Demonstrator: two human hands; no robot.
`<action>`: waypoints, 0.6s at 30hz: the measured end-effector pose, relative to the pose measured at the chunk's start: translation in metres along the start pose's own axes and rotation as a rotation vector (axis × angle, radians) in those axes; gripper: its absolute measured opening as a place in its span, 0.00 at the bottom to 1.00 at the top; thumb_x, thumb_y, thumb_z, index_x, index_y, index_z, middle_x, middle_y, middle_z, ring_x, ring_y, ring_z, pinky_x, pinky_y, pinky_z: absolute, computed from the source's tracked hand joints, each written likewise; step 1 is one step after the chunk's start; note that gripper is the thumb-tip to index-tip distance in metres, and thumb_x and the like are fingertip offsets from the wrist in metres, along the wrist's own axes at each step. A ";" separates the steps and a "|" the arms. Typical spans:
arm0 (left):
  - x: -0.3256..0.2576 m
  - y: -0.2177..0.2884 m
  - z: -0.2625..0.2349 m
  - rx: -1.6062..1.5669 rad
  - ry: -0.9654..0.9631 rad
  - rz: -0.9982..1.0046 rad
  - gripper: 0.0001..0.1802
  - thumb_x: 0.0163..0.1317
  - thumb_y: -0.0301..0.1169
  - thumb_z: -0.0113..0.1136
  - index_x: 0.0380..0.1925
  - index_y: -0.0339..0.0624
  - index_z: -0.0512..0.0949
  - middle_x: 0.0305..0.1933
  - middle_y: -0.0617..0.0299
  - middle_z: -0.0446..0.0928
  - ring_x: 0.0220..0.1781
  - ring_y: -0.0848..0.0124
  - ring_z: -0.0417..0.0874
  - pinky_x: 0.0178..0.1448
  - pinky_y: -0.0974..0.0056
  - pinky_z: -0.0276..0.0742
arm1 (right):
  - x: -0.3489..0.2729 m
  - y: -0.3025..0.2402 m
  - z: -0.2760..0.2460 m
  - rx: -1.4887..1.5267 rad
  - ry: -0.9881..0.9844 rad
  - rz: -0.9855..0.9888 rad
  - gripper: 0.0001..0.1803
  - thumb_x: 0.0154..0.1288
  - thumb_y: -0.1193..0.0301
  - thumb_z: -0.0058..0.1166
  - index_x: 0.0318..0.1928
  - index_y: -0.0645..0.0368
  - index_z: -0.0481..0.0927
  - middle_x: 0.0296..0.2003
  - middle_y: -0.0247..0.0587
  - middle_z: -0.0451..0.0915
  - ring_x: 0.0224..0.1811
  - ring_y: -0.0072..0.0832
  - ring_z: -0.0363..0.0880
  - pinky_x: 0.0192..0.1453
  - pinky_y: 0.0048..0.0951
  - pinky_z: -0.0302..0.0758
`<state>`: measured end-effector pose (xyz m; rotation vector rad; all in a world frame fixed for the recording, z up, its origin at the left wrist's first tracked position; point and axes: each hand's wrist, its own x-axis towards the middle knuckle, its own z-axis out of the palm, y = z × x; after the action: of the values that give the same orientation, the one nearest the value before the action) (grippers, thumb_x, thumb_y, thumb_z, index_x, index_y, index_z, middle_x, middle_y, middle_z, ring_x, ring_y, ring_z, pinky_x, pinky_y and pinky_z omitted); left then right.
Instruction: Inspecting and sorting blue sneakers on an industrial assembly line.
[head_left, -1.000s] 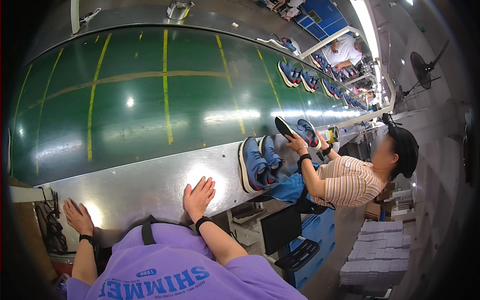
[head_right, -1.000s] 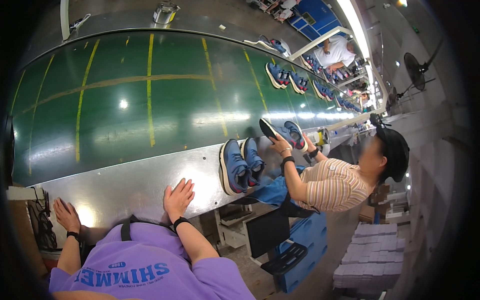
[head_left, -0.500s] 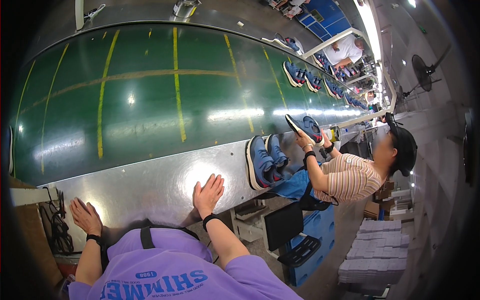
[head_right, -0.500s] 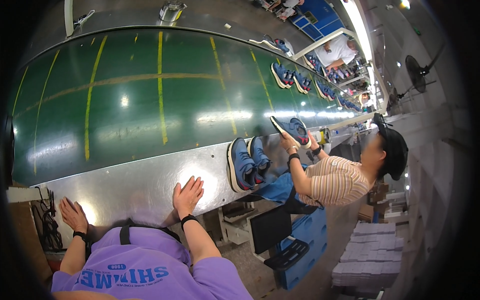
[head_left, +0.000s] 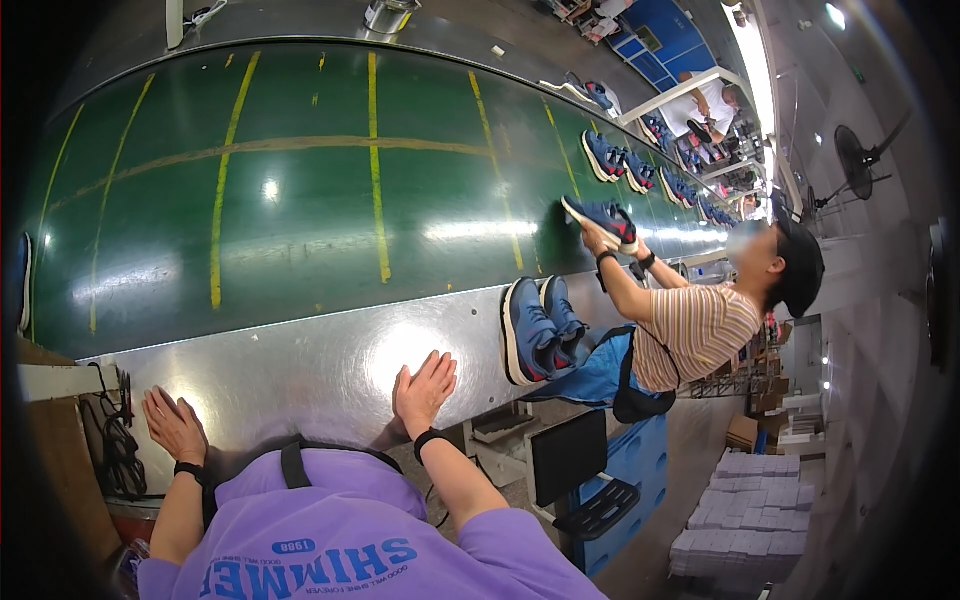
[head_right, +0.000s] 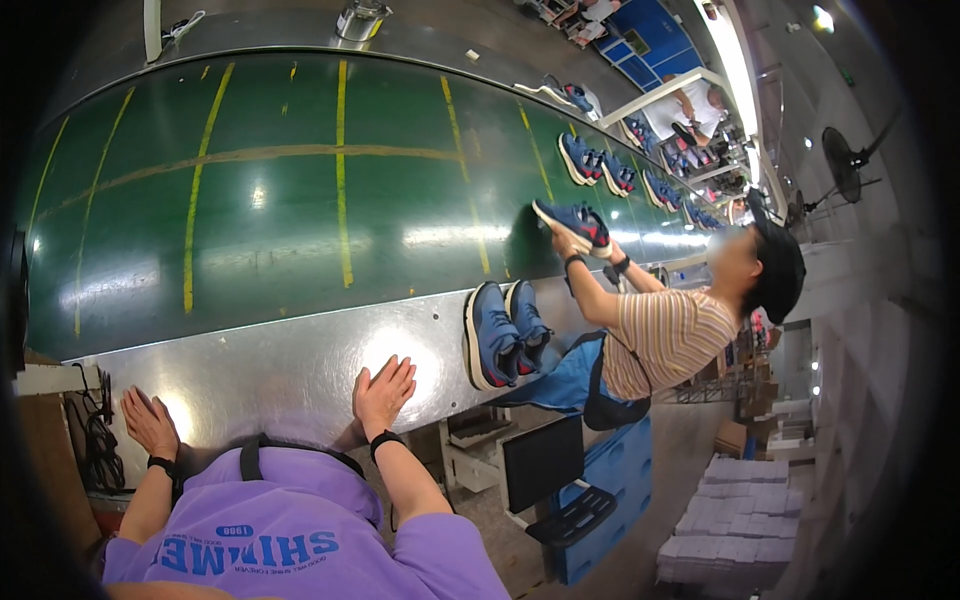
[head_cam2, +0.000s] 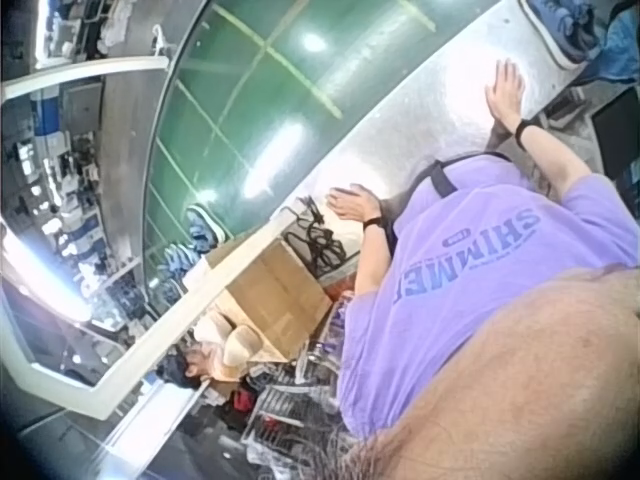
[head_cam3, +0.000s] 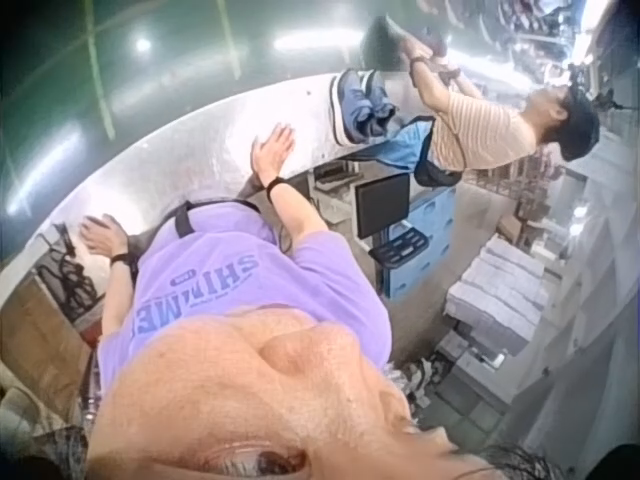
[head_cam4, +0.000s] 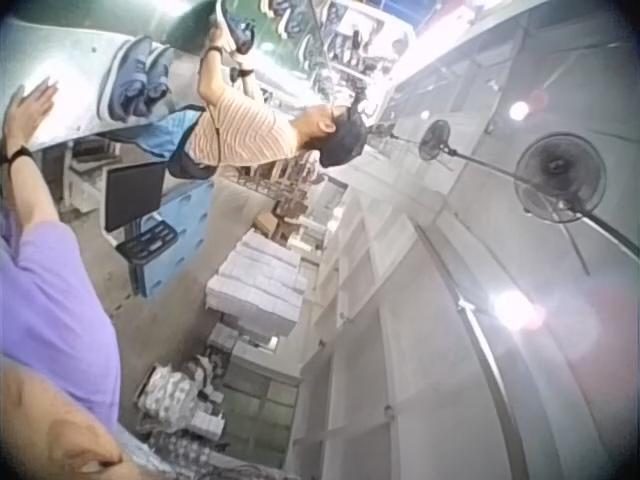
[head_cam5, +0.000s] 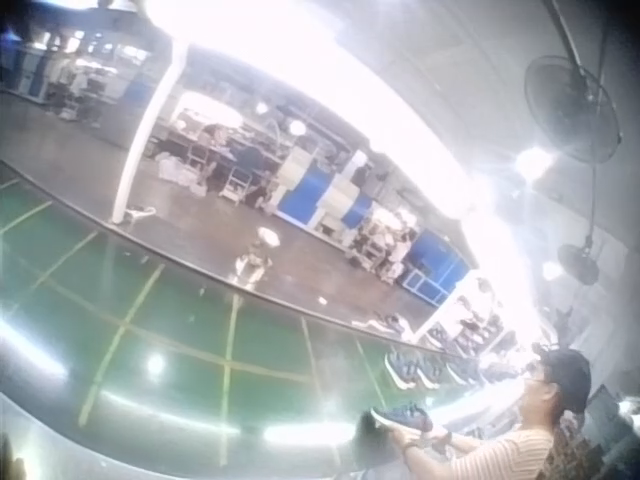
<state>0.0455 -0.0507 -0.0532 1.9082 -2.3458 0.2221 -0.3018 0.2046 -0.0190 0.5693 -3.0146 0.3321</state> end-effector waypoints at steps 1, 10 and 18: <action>0.000 0.000 -0.001 0.001 0.001 -0.003 0.29 0.66 0.44 0.40 0.65 0.47 0.54 0.70 0.59 0.51 0.72 0.60 0.47 0.69 0.52 0.46 | 0.000 0.000 0.000 -0.002 -0.003 0.003 0.37 0.60 0.57 0.46 0.63 0.66 0.54 0.64 0.60 0.51 0.69 0.51 0.42 0.70 0.51 0.40; 0.002 0.002 -0.007 -0.006 -0.030 -0.025 0.29 0.66 0.44 0.40 0.65 0.47 0.54 0.70 0.59 0.51 0.72 0.61 0.48 0.70 0.53 0.45 | 0.001 -0.005 -0.005 0.050 0.045 0.003 0.35 0.61 0.56 0.45 0.63 0.66 0.55 0.63 0.60 0.53 0.69 0.53 0.44 0.68 0.52 0.44; 0.004 0.010 -0.020 0.032 -0.133 -0.064 0.29 0.67 0.45 0.38 0.65 0.47 0.54 0.70 0.57 0.51 0.72 0.60 0.47 0.70 0.51 0.45 | 0.001 -0.001 -0.002 0.051 0.049 0.025 0.36 0.62 0.55 0.44 0.63 0.65 0.54 0.64 0.59 0.51 0.69 0.51 0.44 0.69 0.51 0.43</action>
<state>0.0344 -0.0493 -0.0333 2.0702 -2.3713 0.1309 -0.3021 0.2035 -0.0166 0.5202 -2.9757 0.4193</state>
